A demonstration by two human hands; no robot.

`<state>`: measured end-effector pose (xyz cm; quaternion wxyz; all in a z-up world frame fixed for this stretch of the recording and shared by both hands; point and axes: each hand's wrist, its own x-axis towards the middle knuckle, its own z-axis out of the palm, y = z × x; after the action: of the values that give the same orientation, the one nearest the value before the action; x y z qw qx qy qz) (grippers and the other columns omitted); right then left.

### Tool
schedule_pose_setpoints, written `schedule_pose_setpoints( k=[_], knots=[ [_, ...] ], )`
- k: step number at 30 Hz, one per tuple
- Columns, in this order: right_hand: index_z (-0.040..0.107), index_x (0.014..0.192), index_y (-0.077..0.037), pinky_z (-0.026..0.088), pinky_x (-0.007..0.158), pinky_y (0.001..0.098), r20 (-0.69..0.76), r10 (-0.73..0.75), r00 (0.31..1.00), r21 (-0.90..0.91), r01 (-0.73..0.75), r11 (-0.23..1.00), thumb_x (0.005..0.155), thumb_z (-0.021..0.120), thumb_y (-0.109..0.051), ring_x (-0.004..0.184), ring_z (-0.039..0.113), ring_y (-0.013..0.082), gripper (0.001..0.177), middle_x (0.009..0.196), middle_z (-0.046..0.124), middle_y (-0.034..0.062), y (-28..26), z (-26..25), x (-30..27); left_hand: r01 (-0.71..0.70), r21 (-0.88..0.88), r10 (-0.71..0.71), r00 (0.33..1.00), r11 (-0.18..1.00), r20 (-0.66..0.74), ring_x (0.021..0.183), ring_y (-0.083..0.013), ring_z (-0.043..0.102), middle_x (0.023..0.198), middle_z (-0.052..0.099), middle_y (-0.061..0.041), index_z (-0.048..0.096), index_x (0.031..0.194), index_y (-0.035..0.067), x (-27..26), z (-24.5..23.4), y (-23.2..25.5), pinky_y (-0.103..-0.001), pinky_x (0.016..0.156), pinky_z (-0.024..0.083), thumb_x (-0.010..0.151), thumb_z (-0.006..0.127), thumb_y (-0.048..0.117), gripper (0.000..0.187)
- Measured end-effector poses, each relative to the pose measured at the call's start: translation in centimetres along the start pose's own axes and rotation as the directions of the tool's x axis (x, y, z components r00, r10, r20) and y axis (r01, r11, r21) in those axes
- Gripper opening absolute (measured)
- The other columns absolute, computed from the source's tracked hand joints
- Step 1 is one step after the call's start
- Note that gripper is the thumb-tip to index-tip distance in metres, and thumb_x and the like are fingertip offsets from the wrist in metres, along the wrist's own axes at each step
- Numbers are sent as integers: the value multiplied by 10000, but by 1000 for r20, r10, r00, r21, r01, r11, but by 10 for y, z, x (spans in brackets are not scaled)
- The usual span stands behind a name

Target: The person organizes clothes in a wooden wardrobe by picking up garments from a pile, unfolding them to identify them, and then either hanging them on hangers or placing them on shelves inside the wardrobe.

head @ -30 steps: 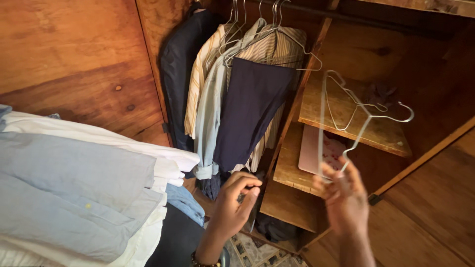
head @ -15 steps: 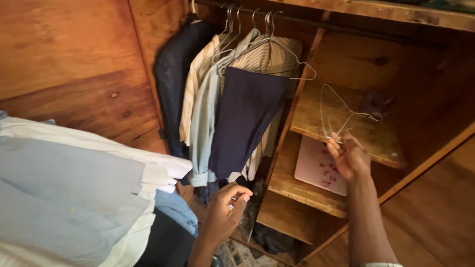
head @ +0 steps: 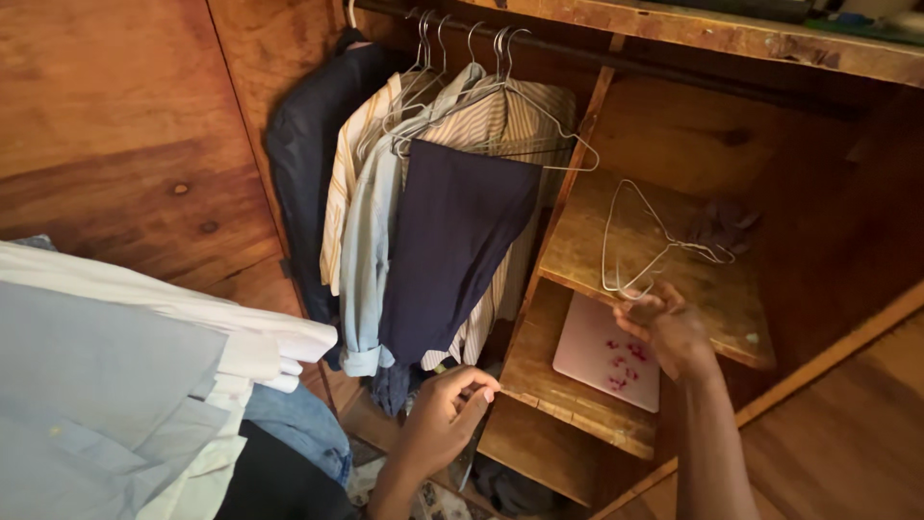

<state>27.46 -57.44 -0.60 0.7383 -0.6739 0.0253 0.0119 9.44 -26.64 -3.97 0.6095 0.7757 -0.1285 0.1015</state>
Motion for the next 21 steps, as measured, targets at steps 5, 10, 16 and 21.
schedule_pose_setpoints(
  k=[5, 10, 16, 21],
  knots=[
    [432, 1510, 10, 608, 693, 387, -154, -32, 988, -285, -13, 959, 981, 597, 14, 844, 684, 322, 554, 1156, 672, 276, 2, 6, 5, -5, 18, 5, 1000, 1000, -7, 703, -107, 647, 835, 707, -66, 712, 1000, 16, 12, 4, -16, -265, 593, 511, 973, 638, 226, 224],
    [474, 1449, -34, 631, 659, 373, -148, -68, 987, -251, 29, 967, 890, 610, 54, 776, 697, 260, 582, 1012, 684, 183, 0, 10, -5, -16, 24, 16, 1000, 1000, -8, 758, -113, 680, 856, 736, -68, 710, 1020, 0, 23, -2, -35, -269, 664, 532, 961, 644, 219, 236],
    [528, 1407, -46, 601, 637, 382, -190, -161, 969, -476, 53, 878, 895, 716, -54, 724, 722, 254, 545, 903, 733, 183, 4, 19, -4, 3, 6, -3, 1000, 1000, 15, 764, -121, 654, 827, 724, -76, 708, 1023, -16, 30, -4, -51, -274, 701, 530, 963, 642, 198, 231],
    [710, 1197, -39, 573, 693, 387, -207, -332, 920, -814, 26, 581, 998, 733, -288, 716, 761, 241, 319, 887, 808, 151, 11, 25, -1, 18, 56, -20, 999, 998, 37, 762, -112, 654, 829, 723, -57, 718, 1015, 2, 42, -5, -64, -271, 718, 537, 955, 653, 180, 198]
  ],
)
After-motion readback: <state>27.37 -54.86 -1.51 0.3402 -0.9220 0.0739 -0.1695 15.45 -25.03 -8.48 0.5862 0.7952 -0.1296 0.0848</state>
